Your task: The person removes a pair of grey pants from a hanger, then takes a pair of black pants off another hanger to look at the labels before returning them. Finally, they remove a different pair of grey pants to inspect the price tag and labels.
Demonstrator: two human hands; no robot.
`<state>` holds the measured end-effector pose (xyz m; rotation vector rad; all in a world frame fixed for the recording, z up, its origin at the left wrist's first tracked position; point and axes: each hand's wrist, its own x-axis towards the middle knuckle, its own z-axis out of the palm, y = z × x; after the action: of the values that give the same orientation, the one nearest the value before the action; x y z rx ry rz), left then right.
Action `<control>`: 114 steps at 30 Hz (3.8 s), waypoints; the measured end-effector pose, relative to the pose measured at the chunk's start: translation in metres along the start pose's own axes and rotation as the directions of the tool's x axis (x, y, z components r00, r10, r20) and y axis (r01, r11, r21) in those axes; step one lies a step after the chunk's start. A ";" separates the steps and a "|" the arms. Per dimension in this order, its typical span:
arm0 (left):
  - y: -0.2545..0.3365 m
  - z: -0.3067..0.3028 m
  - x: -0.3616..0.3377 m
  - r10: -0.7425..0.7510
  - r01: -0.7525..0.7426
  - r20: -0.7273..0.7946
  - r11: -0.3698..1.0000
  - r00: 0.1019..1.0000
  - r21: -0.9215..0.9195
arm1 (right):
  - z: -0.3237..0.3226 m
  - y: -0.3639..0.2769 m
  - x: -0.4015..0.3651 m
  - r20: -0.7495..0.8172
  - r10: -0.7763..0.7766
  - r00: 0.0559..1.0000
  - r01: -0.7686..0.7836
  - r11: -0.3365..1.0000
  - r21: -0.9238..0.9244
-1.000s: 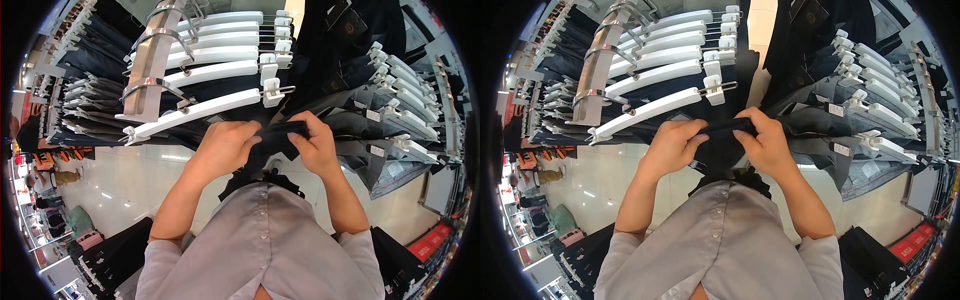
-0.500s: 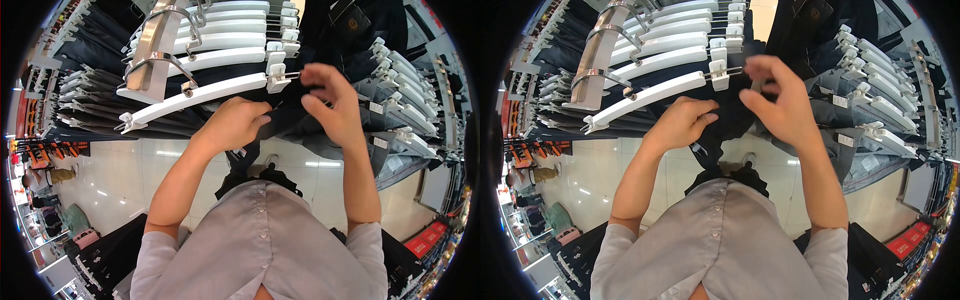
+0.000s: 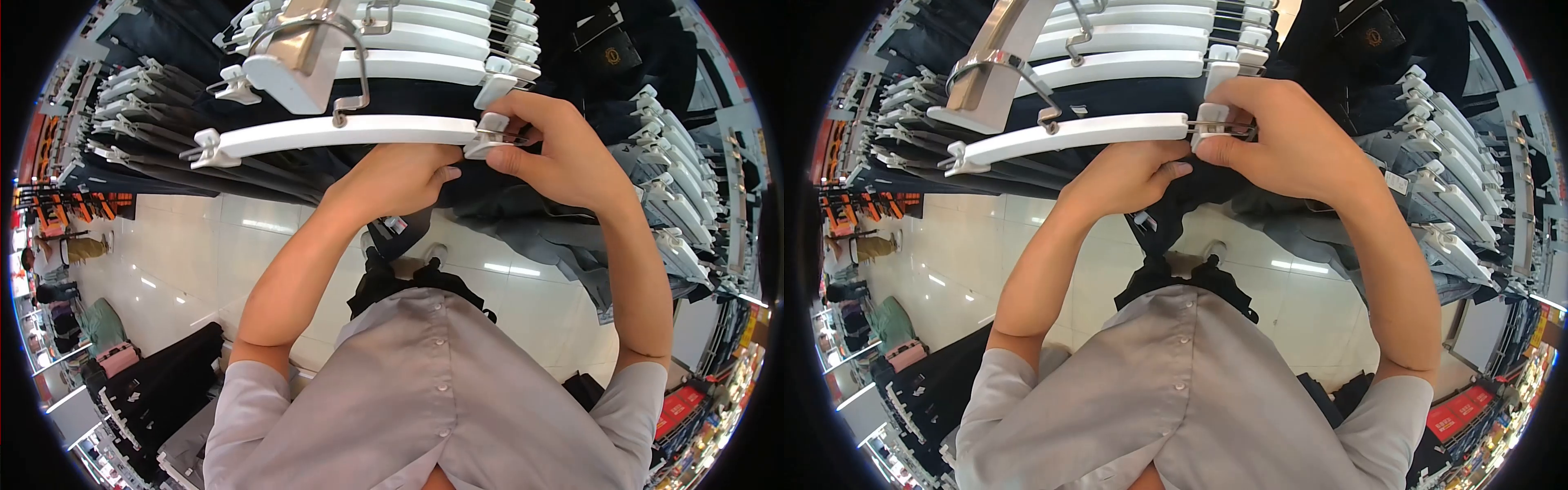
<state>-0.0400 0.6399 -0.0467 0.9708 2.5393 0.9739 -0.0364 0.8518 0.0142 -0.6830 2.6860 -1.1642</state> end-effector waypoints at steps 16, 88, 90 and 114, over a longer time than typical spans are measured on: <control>-0.019 0.012 0.001 0.083 -0.099 -0.132 0.988 0.988 -0.122 | 0.008 0.005 -0.003 -0.095 -0.164 0.982 0.164 0.986 -0.008; -0.063 -0.050 -0.165 -0.316 -0.011 -0.791 0.926 0.523 -0.377 | 0.040 0.018 0.003 -0.096 0.124 0.988 -0.089 0.947 0.308; -0.064 -0.043 -0.166 -0.493 -0.124 -0.717 0.776 0.493 -0.618 | 0.040 0.017 0.004 -0.084 0.161 0.983 -0.127 0.941 0.313; -0.075 0.001 -0.148 -0.292 0.028 -0.950 0.956 0.114 -0.291 | 0.043 0.017 0.005 -0.094 0.178 0.980 -0.138 0.935 0.326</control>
<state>0.0331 0.5003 -0.0980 -0.3514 3.1916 2.3611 -0.0337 0.8311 -0.0275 -0.3482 2.4989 -1.5891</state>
